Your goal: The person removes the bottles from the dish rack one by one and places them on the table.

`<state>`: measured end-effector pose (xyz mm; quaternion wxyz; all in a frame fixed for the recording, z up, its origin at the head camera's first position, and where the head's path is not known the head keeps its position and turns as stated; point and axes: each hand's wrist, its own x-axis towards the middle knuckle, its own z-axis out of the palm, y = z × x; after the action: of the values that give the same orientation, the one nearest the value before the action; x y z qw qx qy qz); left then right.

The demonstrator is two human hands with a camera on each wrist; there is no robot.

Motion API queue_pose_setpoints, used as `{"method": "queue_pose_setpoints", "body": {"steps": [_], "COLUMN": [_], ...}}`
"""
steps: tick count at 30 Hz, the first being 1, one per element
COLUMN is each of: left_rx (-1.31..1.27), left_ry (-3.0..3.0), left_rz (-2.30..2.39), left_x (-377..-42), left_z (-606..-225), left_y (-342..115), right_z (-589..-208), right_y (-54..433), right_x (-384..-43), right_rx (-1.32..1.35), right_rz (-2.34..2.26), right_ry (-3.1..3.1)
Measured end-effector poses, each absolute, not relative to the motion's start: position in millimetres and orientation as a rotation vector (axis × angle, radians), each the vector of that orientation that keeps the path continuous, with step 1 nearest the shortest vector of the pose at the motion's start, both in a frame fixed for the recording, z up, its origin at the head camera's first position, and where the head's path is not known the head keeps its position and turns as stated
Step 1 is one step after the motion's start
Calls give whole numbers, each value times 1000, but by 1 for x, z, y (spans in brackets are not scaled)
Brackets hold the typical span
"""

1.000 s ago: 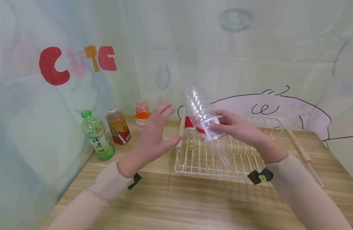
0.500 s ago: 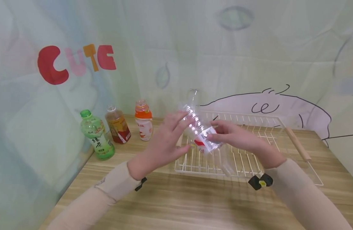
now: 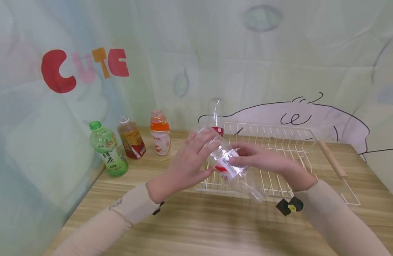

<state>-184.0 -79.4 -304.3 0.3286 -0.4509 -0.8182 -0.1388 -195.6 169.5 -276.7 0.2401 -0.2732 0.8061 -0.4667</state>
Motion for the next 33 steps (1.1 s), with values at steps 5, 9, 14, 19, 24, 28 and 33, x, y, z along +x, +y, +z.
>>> {"method": "queue_pose_setpoints", "body": {"steps": [5, 9, 14, 19, 24, 28, 33], "left_rx": [-1184, -1182, -1171, -1171, -1178, -1184, -1172], "left_ry": [-2123, -2119, -2111, -2103, -2104, -2098, -2099], "left_rz": [-329, -314, -294, -264, -253, -263, -262], "left_x": [-185, -185, -185, -184, -184, -184, -184], "left_z": [-308, -311, -313, -313, -315, -316, -316], "left_y": [-80, -80, -80, -80, -81, -82, -84], "right_z": [-279, -279, -280, -279, -279, -278, -278], "right_y": [169, 169, 168, 168, 168, 167, 165], "right_x": [-195, -194, -193, -192, -192, -192, -194], "right_rx": [-761, -738, -713, -683, -676, -684, -721], "right_rz": [-1271, -1234, -1225, -1196, -1184, -1184, -1214], "right_ry": [2196, 2229, 2227, 2253, 2254, 2243, 2207]}}
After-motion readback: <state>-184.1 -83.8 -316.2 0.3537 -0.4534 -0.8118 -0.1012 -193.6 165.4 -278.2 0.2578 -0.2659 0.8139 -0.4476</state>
